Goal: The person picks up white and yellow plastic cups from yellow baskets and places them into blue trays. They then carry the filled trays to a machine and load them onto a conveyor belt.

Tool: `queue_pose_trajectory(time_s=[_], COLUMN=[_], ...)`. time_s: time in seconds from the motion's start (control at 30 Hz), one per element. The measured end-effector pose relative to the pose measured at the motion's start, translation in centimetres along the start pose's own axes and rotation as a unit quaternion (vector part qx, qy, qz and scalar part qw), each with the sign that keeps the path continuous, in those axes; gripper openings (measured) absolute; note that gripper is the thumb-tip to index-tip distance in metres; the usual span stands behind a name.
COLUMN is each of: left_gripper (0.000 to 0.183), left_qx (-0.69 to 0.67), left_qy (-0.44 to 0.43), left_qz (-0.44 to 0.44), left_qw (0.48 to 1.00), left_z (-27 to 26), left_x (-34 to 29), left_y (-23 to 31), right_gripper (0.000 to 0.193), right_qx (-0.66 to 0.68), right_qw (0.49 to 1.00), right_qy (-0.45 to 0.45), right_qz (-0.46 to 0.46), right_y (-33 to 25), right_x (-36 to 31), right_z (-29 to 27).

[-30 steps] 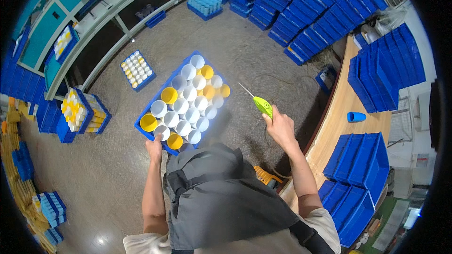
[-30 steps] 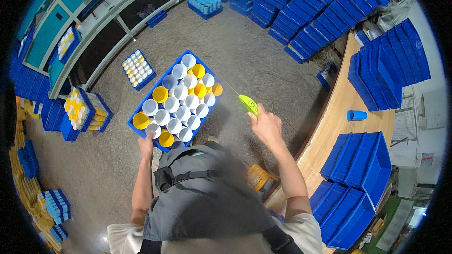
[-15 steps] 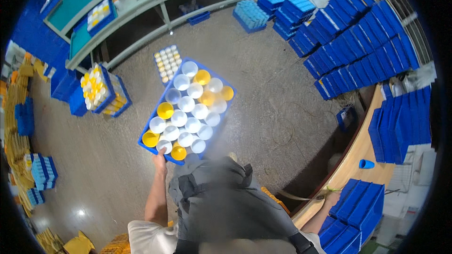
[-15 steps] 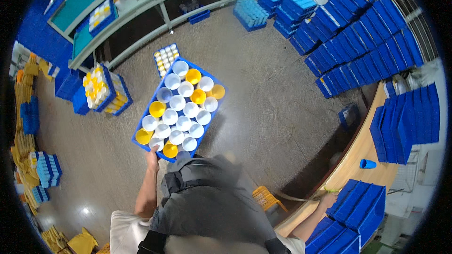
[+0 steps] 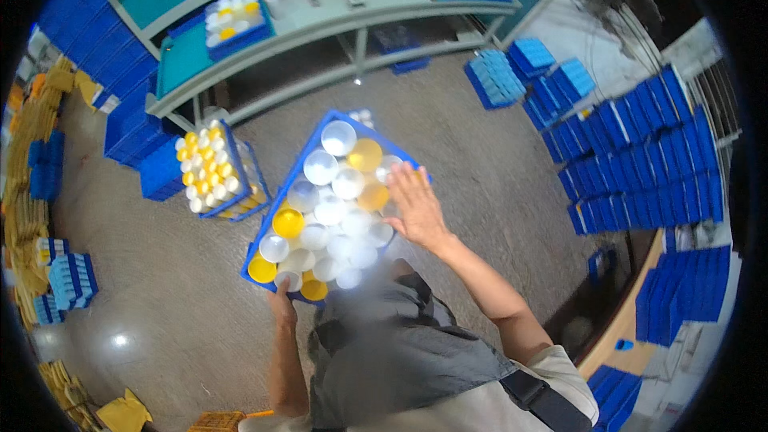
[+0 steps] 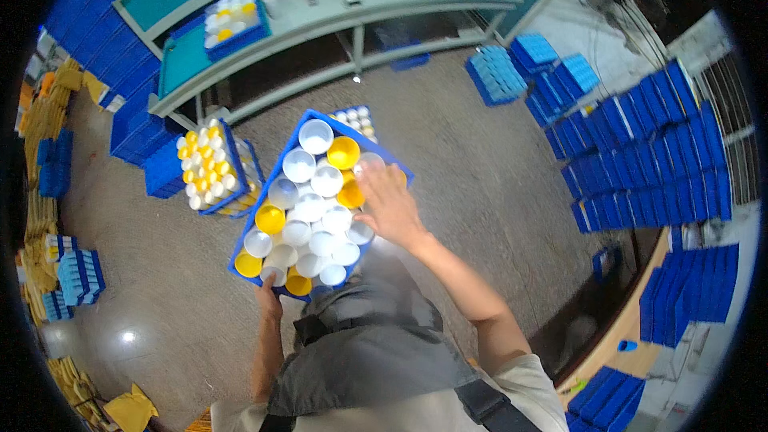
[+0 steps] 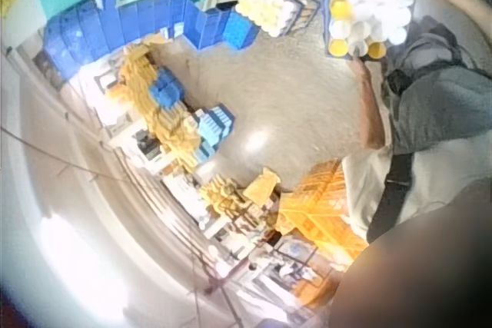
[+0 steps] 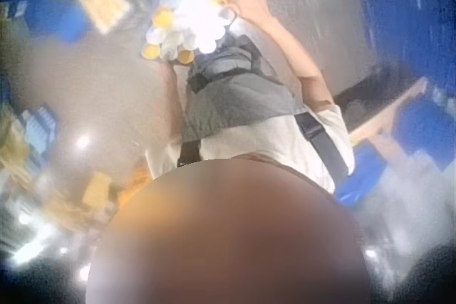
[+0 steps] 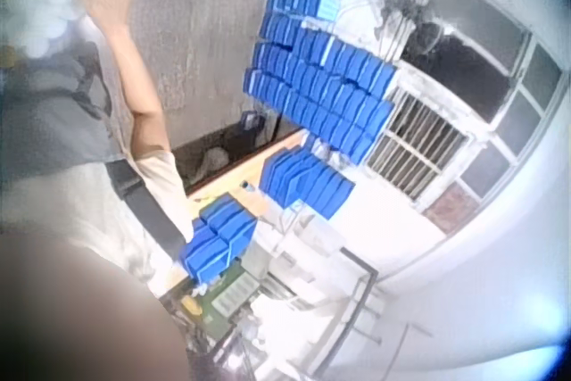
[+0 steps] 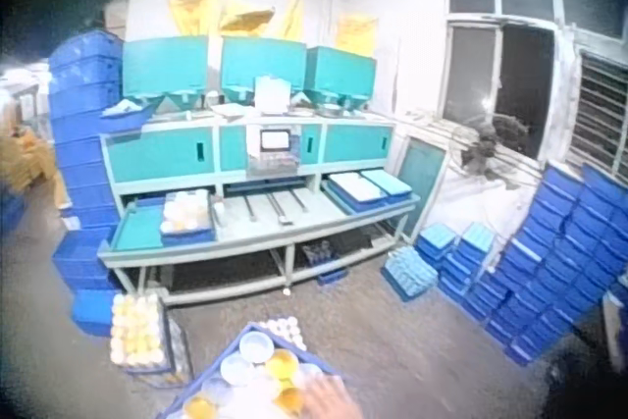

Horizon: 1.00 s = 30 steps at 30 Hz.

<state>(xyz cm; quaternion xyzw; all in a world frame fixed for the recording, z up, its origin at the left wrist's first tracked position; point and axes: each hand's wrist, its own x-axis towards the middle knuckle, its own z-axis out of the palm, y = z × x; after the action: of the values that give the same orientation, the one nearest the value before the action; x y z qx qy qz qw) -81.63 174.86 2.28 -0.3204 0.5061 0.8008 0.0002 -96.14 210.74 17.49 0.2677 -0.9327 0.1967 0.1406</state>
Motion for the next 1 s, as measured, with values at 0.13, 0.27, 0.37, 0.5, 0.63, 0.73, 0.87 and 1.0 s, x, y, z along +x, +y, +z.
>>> queue_pose_trajectory(time_s=[0.13,0.27,0.37,0.5,0.63,0.73,0.87,1.0], left_gripper=[0.051,0.053,0.054,0.055,0.062,0.063,0.061,0.056], left_qx=[-0.023,-0.061,-0.076,-0.135,-0.245,-0.249,-0.266,-0.257], left_qy=[0.055,0.131,0.175,0.194,0.215,0.203,0.275,0.273], left_qz=[0.006,-0.050,-0.047,0.026,0.005,0.069,0.021,-0.010], left_qw=[0.998,0.988,0.980,0.971,0.946,0.945,0.924,0.927], left_z=[-0.2,-0.5,0.0,1.6,2.6,3.3,2.4,0.8], left_x=[5.6,12.7,19.7,28.7,36.6,42.4,52.2,61.7], left_y=[3.1,5.7,8.9,15.6,22.9,27.4,32.8,35.8], right_gripper=[0.082,0.069,0.049,0.026,0.021,0.020,0.019,0.020], right_qx=[0.027,0.134,0.338,0.333,0.419,0.455,0.503,0.380], right_qw=[0.989,0.990,0.937,0.851,0.759,0.734,0.769,0.797], right_qy=[-0.138,-0.015,-0.009,0.133,0.267,0.312,0.199,0.122], right_qz=[-0.042,-0.039,-0.090,-0.383,-0.421,-0.396,-0.341,-0.453], right_y=[0.1,-0.4,-0.5,-0.5,-2.6,-2.7,-0.6,2.6], right_x=[13.2,25.3,35.1,48.4,59.2,64.8,71.3,79.2], right_z=[6.3,8.9,6.4,0.2,-0.7,0.4,1.8,3.9])
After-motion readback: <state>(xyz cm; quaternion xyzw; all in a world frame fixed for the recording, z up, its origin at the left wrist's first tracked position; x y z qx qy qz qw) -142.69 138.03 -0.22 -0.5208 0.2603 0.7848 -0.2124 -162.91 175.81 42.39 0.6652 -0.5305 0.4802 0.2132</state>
